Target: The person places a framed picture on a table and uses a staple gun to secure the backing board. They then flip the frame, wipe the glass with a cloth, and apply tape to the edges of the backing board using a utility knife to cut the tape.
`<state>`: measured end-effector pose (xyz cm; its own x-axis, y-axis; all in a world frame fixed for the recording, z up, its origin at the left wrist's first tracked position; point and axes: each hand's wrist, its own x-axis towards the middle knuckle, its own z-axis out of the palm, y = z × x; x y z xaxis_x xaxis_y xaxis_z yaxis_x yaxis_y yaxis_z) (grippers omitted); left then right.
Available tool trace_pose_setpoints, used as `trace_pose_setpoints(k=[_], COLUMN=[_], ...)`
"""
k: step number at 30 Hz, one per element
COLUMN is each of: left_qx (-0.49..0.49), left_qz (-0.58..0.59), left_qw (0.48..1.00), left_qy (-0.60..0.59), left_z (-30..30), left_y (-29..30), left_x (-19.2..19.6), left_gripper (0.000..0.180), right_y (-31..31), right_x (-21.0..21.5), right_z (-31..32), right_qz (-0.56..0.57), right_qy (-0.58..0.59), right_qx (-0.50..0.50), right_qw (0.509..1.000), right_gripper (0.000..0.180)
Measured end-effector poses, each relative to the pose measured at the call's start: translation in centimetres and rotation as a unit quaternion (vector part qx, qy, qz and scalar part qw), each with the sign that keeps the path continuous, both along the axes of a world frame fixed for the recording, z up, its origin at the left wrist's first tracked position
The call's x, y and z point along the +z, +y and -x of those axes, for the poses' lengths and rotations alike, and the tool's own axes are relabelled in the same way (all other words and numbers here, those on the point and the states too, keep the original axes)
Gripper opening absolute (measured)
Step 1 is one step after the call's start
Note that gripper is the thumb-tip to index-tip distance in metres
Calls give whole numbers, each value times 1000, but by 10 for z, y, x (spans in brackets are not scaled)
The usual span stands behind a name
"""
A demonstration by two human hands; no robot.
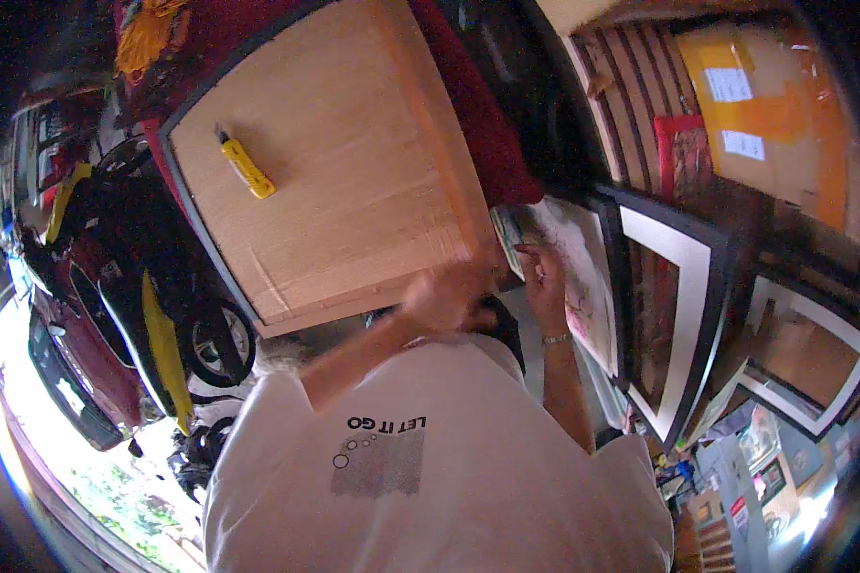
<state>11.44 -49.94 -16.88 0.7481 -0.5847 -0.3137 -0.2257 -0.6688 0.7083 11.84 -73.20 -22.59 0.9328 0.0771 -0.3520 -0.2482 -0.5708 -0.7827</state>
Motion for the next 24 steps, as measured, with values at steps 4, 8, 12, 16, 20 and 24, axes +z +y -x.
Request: trace_pose_setpoints(k=[4,8,12,16,20,24], left_qx=[174,620,729,768,778,796], left_qz=[91,491,513,488,466,432], left_qw=[954,489,329,336,374,391], left_qy=[224,367,310,243,192,166], left_z=[95,107,120,135,137,133], left_y=[-37,-41,-44,-34,-26,-27], left_x=[1,-42,-70,-72,-72,-72], left_gripper=[46,69,40,46,41,40], right_y=[18,27,46,89,118,138], right_x=[16,22,19,7,-2,-2], right_z=[-32,-26,-1,6,-31,-84], right_qz=[38,18,44,-21,-46,-72], right_qy=[-27,-34,15,-67,-9,14], right_qx=[142,168,184,134,106,88], right_qw=[989,985,982,989,993,993], right_gripper=[29,29,32,35,34,33])
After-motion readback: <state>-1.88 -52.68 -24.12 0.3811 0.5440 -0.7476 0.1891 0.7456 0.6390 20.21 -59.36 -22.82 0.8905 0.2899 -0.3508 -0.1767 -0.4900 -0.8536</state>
